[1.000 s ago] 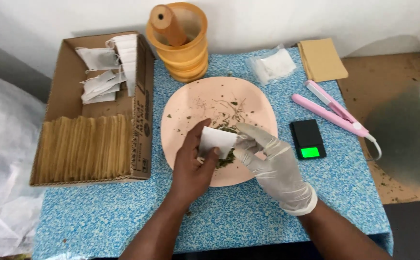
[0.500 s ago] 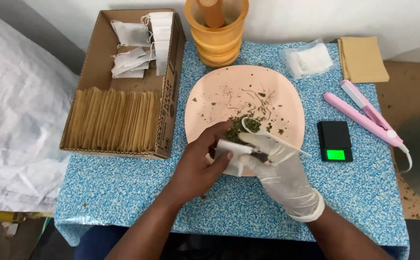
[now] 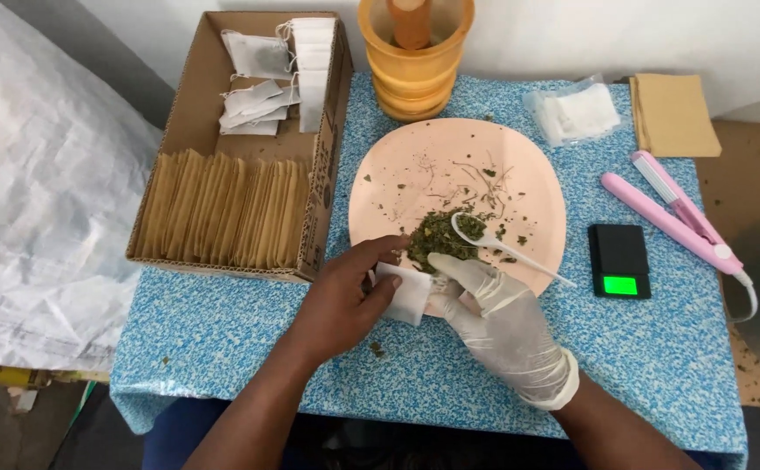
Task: The person fills a white tea bag with dried herbs using a plastic spoon, weighs it on a digital scale, and seals it with a pink heat sealer. They then place the sealed tea bag into a brown paper packet and seal the packet with the same heat sealer.
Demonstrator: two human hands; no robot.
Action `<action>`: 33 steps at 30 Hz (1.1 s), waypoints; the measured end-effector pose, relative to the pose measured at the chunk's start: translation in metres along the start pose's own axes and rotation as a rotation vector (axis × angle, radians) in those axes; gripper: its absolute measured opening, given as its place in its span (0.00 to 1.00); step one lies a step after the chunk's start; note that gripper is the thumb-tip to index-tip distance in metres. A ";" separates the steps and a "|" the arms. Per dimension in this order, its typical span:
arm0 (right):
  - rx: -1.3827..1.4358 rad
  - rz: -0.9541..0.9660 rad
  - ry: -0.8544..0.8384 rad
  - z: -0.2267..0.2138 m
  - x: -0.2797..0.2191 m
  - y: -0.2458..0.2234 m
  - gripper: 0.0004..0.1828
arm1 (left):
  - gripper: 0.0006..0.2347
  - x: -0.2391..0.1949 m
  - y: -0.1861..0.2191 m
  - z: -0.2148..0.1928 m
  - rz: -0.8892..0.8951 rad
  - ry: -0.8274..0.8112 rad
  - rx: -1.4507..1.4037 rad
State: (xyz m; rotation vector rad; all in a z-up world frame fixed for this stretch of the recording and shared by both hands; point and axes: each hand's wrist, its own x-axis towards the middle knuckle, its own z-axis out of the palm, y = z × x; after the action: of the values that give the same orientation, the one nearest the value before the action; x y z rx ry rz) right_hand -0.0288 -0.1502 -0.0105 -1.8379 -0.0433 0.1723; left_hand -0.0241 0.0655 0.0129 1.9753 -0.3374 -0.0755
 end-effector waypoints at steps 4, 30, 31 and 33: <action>-0.080 -0.123 0.049 -0.026 0.007 -0.010 0.18 | 0.18 0.001 0.002 0.003 -0.027 -0.023 -0.009; -0.574 0.316 0.673 -0.270 0.161 0.062 0.25 | 0.13 0.086 0.006 0.015 0.187 0.168 -0.049; -0.573 0.314 0.675 -0.268 0.163 0.058 0.25 | 0.13 0.086 0.001 0.016 0.190 0.168 -0.048; -0.599 0.357 0.627 -0.264 0.164 0.051 0.26 | 0.13 0.086 -0.008 0.018 0.174 0.206 -0.049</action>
State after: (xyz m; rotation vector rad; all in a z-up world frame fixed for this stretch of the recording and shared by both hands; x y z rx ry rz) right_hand 0.1671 -0.3967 -0.0066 -2.4082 0.7447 -0.1989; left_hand 0.0558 0.0292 0.0064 1.8776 -0.3669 0.2280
